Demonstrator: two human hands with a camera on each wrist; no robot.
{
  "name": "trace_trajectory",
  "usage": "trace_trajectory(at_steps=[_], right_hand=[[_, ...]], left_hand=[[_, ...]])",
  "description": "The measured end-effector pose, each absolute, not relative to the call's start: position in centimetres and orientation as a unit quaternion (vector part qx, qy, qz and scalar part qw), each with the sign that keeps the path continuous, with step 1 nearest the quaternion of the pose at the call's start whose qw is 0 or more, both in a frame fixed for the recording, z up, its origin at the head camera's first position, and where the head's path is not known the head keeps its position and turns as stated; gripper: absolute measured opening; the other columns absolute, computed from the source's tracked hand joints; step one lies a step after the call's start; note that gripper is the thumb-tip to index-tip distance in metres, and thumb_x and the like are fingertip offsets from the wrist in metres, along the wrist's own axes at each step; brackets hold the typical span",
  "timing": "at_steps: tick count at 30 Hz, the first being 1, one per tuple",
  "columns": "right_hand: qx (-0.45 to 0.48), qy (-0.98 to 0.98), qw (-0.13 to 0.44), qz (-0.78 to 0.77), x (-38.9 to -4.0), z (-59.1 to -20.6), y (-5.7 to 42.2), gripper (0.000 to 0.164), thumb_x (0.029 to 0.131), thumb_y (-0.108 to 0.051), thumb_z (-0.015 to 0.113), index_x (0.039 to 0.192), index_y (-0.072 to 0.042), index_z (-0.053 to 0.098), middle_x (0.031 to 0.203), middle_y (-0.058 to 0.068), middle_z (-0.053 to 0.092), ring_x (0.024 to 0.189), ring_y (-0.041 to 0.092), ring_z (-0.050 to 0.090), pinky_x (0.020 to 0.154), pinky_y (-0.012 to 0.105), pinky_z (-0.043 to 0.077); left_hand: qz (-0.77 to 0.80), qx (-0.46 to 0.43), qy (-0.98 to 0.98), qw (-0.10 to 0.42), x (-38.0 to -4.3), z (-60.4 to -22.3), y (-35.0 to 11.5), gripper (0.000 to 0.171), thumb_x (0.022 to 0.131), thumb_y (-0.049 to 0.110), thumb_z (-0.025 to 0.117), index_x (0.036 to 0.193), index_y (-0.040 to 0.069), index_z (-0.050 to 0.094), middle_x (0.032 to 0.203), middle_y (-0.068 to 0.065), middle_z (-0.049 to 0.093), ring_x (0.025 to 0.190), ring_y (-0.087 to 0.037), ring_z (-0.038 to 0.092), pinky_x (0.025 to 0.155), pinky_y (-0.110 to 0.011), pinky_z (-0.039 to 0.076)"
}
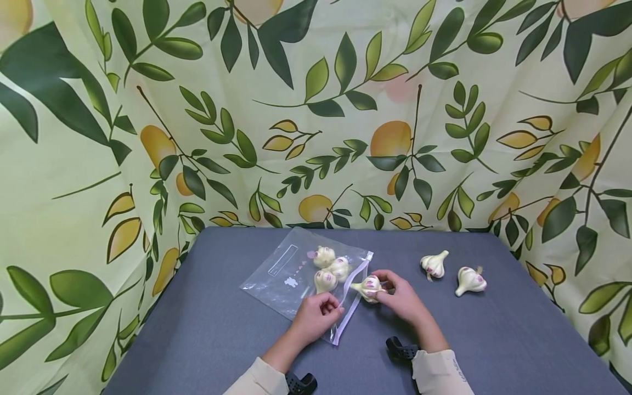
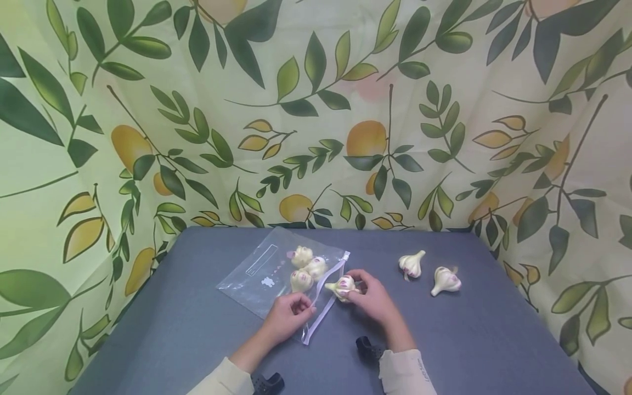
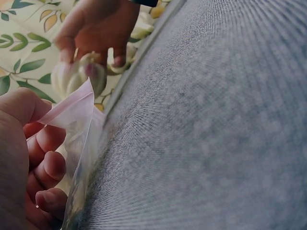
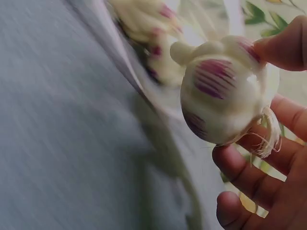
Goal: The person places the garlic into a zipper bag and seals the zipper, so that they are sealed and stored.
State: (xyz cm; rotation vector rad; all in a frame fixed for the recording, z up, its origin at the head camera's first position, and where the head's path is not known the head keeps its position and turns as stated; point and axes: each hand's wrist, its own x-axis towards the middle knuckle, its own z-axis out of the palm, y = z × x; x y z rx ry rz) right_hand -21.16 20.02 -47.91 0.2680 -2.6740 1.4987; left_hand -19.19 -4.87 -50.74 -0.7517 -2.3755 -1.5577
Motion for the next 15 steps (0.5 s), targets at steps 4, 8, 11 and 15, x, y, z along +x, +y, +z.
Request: trace_trajectory(at_steps=[4, 8, 11, 15], right_hand=[[0.088, -0.873, 0.020, 0.478, -21.2, -48.4, 18.5, 0.043, 0.079, -0.019, 0.076, 0.120, -0.013, 0.062, 0.113, 0.006, 0.065, 0.089, 0.016, 0.058, 0.072, 0.027, 0.046], [0.086, -0.877, 0.018, 0.472, -21.1, -48.7, 17.5, 0.046, 0.078, -0.022, 0.081, 0.119, -0.014, 0.062, 0.114, 0.005, 0.065, 0.087, 0.014, 0.058, 0.069, 0.026, 0.046], [0.088, -0.878, 0.018, 0.470, -21.1, -48.7, 17.1, 0.047, 0.077, -0.023, 0.083, 0.119, -0.014, 0.063, 0.116, 0.006, 0.066, 0.086, 0.015, 0.058, 0.070, 0.027, 0.047], [0.083, -0.877, 0.028, 0.472, -21.1, -48.7, 16.9, 0.045, 0.076, -0.020, 0.084, 0.117, -0.013, 0.064, 0.114, 0.007, 0.067, 0.086, 0.015, 0.059, 0.072, 0.027, 0.048]], left_hand=[[-0.527, -0.257, -0.804, 0.099, -19.3, -50.8, -4.9, 0.011, 0.082, 0.009, 0.075, 0.077, 0.012, 0.066, 0.067, 0.004, 0.061, 0.060, 0.004, 0.049, 0.055, -0.018, 0.047], [-0.526, -0.258, -0.804, 0.096, -19.3, -50.8, -5.0, 0.011, 0.082, 0.009, 0.075, 0.077, 0.013, 0.066, 0.067, 0.004, 0.061, 0.060, 0.004, 0.049, 0.055, -0.018, 0.047], [-0.525, -0.257, -0.806, 0.095, -19.2, -50.8, -5.0, 0.011, 0.082, 0.009, 0.075, 0.077, 0.013, 0.066, 0.067, 0.004, 0.061, 0.060, 0.004, 0.049, 0.055, -0.017, 0.046], [-0.523, -0.253, -0.808, 0.094, -19.2, -50.6, -4.9, 0.011, 0.082, 0.009, 0.075, 0.077, 0.013, 0.066, 0.067, 0.005, 0.060, 0.059, 0.004, 0.048, 0.055, -0.017, 0.046]])
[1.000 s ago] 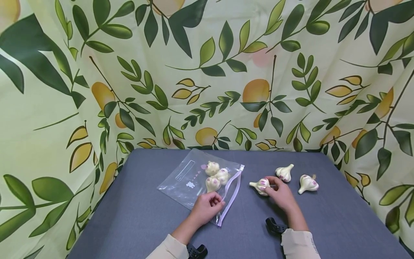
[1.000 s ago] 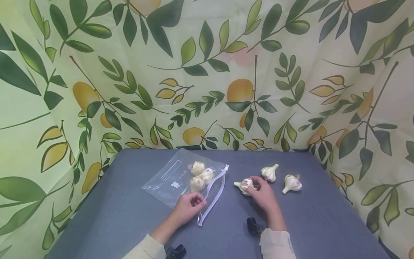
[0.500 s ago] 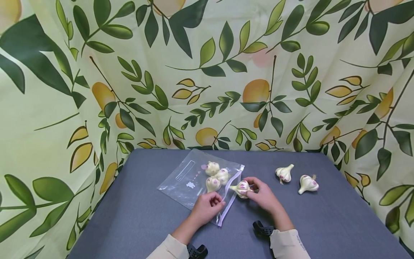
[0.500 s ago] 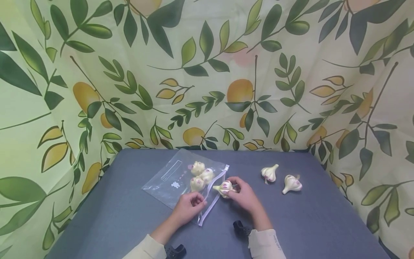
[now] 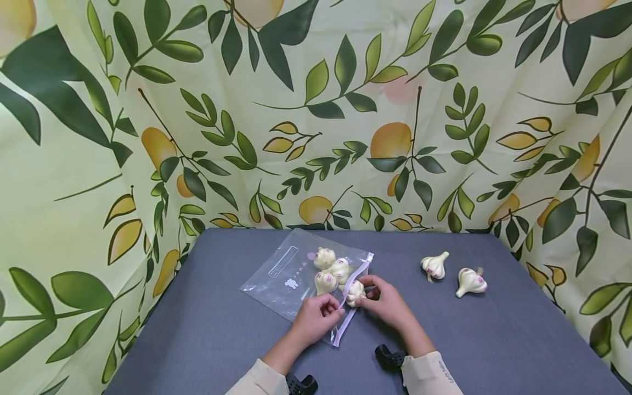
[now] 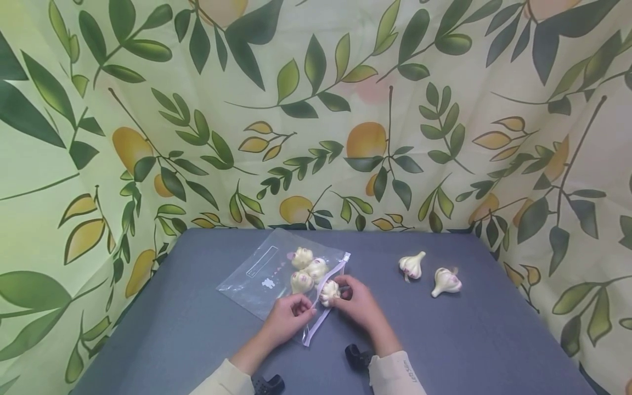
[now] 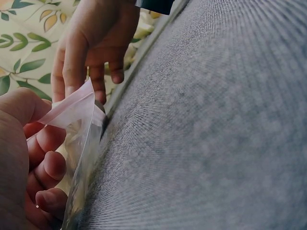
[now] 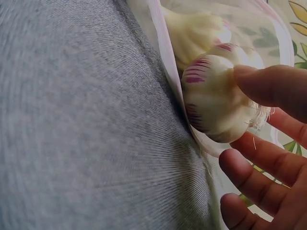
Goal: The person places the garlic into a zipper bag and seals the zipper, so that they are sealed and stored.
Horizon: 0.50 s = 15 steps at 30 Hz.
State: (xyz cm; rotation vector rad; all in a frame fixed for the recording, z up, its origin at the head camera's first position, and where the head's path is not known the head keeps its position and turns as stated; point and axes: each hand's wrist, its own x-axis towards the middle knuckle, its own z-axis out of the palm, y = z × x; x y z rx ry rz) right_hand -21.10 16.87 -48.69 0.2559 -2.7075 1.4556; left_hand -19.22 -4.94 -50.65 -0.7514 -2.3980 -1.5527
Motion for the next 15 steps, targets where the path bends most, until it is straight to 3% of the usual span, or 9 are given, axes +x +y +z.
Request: trace_trajectory(at_steps=[8, 15], right_hand=[[0.073, -0.884, 0.096, 0.452, -21.17, -48.85, 16.64, 0.025, 0.075, -0.015, 0.084, 0.093, -0.011, 0.066, 0.082, 0.000, 0.060, 0.074, 0.010, 0.054, 0.067, 0.024, 0.046], [0.083, -0.881, 0.084, 0.459, -21.04, -48.93, 16.18, 0.015, 0.078, -0.011, 0.080, 0.088, -0.013, 0.068, 0.076, -0.004, 0.064, 0.069, 0.005, 0.056, 0.065, 0.022, 0.047]], left_hand=[[-0.527, -0.253, -0.806, 0.094, -19.28, -50.82, -4.94, 0.011, 0.083, 0.010, 0.075, 0.077, 0.013, 0.066, 0.067, 0.004, 0.061, 0.060, 0.003, 0.049, 0.055, -0.017, 0.046], [-0.524, -0.256, -0.806, 0.098, -19.20, -50.75, -4.92, 0.011, 0.082, 0.009, 0.074, 0.077, 0.013, 0.066, 0.067, 0.004, 0.061, 0.060, 0.004, 0.049, 0.055, -0.017, 0.046]])
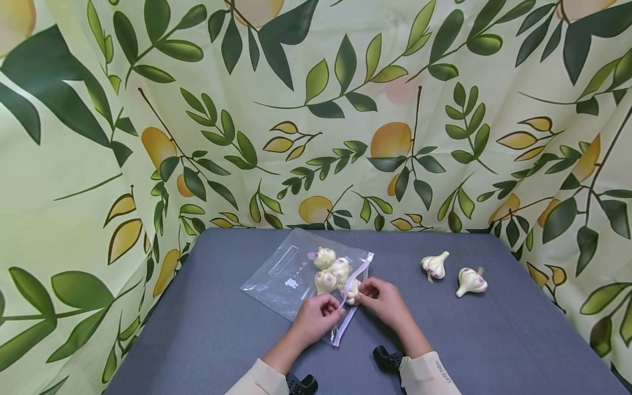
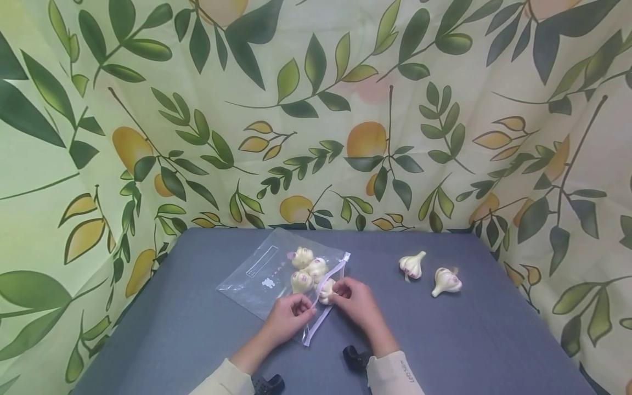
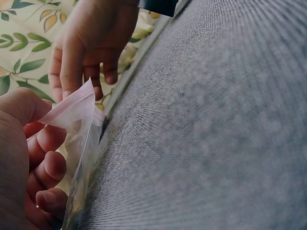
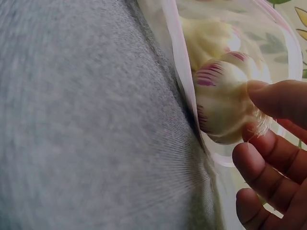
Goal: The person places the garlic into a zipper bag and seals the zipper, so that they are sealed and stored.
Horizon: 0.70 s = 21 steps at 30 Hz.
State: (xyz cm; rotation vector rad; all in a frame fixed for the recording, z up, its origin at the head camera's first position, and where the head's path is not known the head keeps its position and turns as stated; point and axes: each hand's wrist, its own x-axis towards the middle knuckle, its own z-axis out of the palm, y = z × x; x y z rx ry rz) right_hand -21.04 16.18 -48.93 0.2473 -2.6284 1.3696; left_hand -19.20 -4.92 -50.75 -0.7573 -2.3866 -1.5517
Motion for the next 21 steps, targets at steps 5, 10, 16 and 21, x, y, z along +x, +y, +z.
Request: trace_trajectory(at_steps=[5, 10, 16, 21], right_hand=[[0.102, -0.877, 0.077, 0.462, -20.75, -48.89, 15.97, 0.017, 0.079, -0.011, 0.080, 0.093, -0.013, 0.070, 0.078, -0.004, 0.066, 0.070, 0.005, 0.057, 0.065, 0.022, 0.048], [0.145, -0.875, 0.057, 0.459, -20.62, -48.78, 15.88, 0.026, 0.080, -0.015, 0.079, 0.104, -0.011, 0.071, 0.091, 0.000, 0.069, 0.076, 0.006, 0.058, 0.068, 0.023, 0.049], [0.155, -0.890, 0.003, 0.429, -20.65, -48.70, 15.67, 0.038, 0.082, -0.021, 0.076, 0.118, -0.013, 0.067, 0.097, 0.003, 0.066, 0.079, 0.012, 0.055, 0.066, 0.026, 0.045], [0.149, -0.897, -0.018, 0.415, -20.54, -48.83, 15.34, 0.051, 0.082, -0.026, 0.075, 0.129, -0.010, 0.061, 0.097, 0.007, 0.062, 0.085, 0.017, 0.052, 0.071, 0.033, 0.044]], left_hand=[[-0.526, -0.257, -0.805, 0.098, -19.15, -50.73, -4.92, 0.011, 0.082, 0.008, 0.074, 0.077, 0.012, 0.065, 0.067, 0.004, 0.061, 0.060, 0.004, 0.049, 0.055, -0.018, 0.047], [-0.526, -0.257, -0.804, 0.102, -19.19, -50.74, -4.90, 0.011, 0.082, 0.009, 0.074, 0.077, 0.013, 0.065, 0.067, 0.004, 0.061, 0.060, 0.004, 0.049, 0.055, -0.017, 0.046], [-0.523, -0.261, -0.805, 0.104, -19.23, -50.76, -4.93, 0.011, 0.083, 0.009, 0.074, 0.078, 0.013, 0.065, 0.068, 0.004, 0.061, 0.060, 0.004, 0.049, 0.055, -0.017, 0.046], [-0.522, -0.261, -0.805, 0.107, -19.26, -50.74, -4.89, 0.012, 0.082, 0.008, 0.075, 0.078, 0.013, 0.065, 0.067, 0.004, 0.062, 0.059, 0.004, 0.049, 0.054, -0.018, 0.047]])
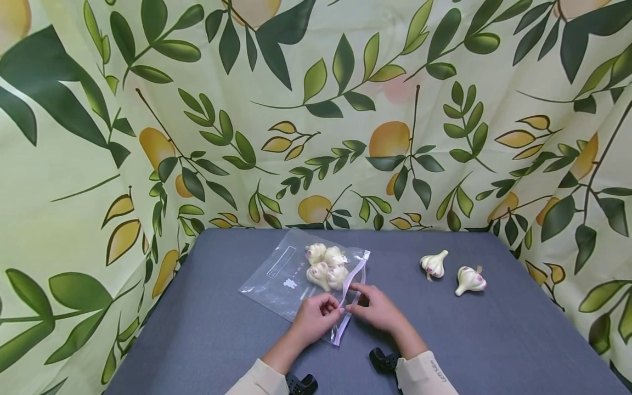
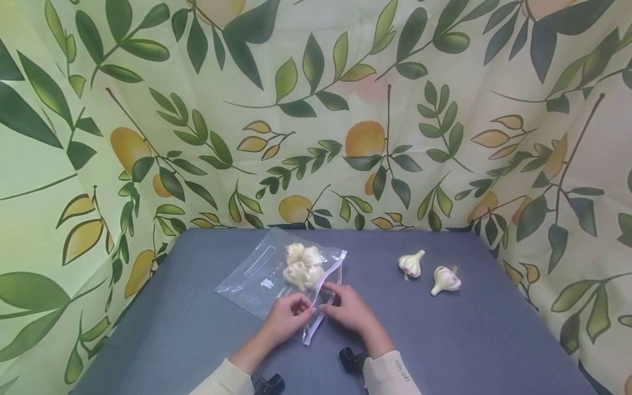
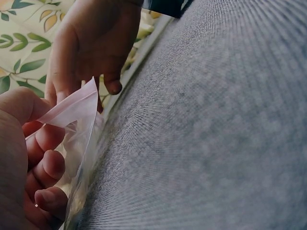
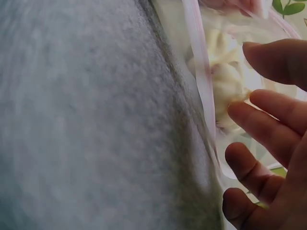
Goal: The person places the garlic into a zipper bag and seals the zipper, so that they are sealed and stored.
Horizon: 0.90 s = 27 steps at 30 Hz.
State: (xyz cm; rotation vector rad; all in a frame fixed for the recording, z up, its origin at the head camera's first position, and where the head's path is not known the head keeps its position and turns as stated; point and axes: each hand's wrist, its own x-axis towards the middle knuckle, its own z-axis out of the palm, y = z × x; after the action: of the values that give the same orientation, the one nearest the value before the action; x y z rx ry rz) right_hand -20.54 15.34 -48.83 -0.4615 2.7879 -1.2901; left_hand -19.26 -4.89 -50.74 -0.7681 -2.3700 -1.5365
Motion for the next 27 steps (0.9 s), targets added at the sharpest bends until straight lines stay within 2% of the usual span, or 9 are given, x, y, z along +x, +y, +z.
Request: trace_trajectory(at_steps=[4, 8, 13, 17, 23, 27], right_hand=[[-0.152, 0.901, 0.014, -0.406, -20.4, -49.2, 15.0, 0.058, 0.082, -0.027, 0.074, 0.135, -0.009, 0.057, 0.091, 0.006, 0.055, 0.085, 0.018, 0.047, 0.069, 0.033, 0.041], [-0.153, 0.900, 0.012, -0.407, -20.3, -49.4, 14.7, 0.059, 0.083, -0.027, 0.073, 0.135, -0.008, 0.056, 0.089, 0.006, 0.051, 0.083, 0.018, 0.044, 0.067, 0.032, 0.039], [-0.145, 0.896, 0.001, -0.420, -20.2, -49.0, 15.1, 0.055, 0.082, -0.025, 0.072, 0.132, -0.008, 0.058, 0.086, 0.004, 0.053, 0.079, 0.015, 0.046, 0.066, 0.029, 0.040], [-0.135, 0.894, -0.030, -0.426, -20.6, -48.5, 16.0, 0.045, 0.083, -0.019, 0.071, 0.126, -0.010, 0.064, 0.079, 0.002, 0.057, 0.073, 0.013, 0.048, 0.064, 0.027, 0.040], [-0.047, 0.901, -0.122, -0.413, -21.2, -48.1, 18.8, 0.030, 0.086, -0.016, 0.071, 0.115, -0.011, 0.070, 0.080, 0.004, 0.061, 0.074, 0.015, 0.050, 0.066, 0.030, 0.041], [0.004, 0.883, -0.267, -0.385, -21.3, -47.9, 21.6, 0.021, 0.085, -0.011, 0.069, 0.105, -0.004, 0.071, 0.088, 0.017, 0.066, 0.079, 0.026, 0.053, 0.070, 0.038, 0.039]], left_hand=[[-0.526, -0.263, -0.801, 0.111, -19.3, -50.9, -4.8, 0.012, 0.081, 0.008, 0.075, 0.077, 0.012, 0.065, 0.066, 0.004, 0.061, 0.058, 0.005, 0.048, 0.053, -0.017, 0.045], [-0.529, -0.265, -0.798, 0.114, -19.4, -51.0, -4.8, 0.013, 0.081, 0.009, 0.076, 0.076, 0.013, 0.065, 0.065, 0.004, 0.061, 0.057, 0.005, 0.047, 0.052, -0.016, 0.045], [-0.529, -0.266, -0.798, 0.113, -19.3, -51.0, -4.8, 0.012, 0.081, 0.008, 0.075, 0.077, 0.012, 0.065, 0.066, 0.003, 0.062, 0.058, 0.005, 0.048, 0.053, -0.017, 0.046], [-0.528, -0.263, -0.800, 0.109, -19.3, -50.9, -4.8, 0.011, 0.081, 0.008, 0.074, 0.077, 0.012, 0.065, 0.066, 0.003, 0.062, 0.059, 0.005, 0.048, 0.054, -0.017, 0.046], [-0.528, -0.255, -0.803, 0.107, -19.2, -51.0, -4.8, 0.011, 0.081, 0.008, 0.075, 0.076, 0.012, 0.065, 0.066, 0.004, 0.061, 0.058, 0.006, 0.047, 0.053, -0.017, 0.046], [-0.527, -0.257, -0.803, 0.109, -19.2, -51.1, -4.8, 0.011, 0.081, 0.008, 0.075, 0.076, 0.012, 0.065, 0.065, 0.004, 0.061, 0.058, 0.006, 0.047, 0.053, -0.017, 0.046]])
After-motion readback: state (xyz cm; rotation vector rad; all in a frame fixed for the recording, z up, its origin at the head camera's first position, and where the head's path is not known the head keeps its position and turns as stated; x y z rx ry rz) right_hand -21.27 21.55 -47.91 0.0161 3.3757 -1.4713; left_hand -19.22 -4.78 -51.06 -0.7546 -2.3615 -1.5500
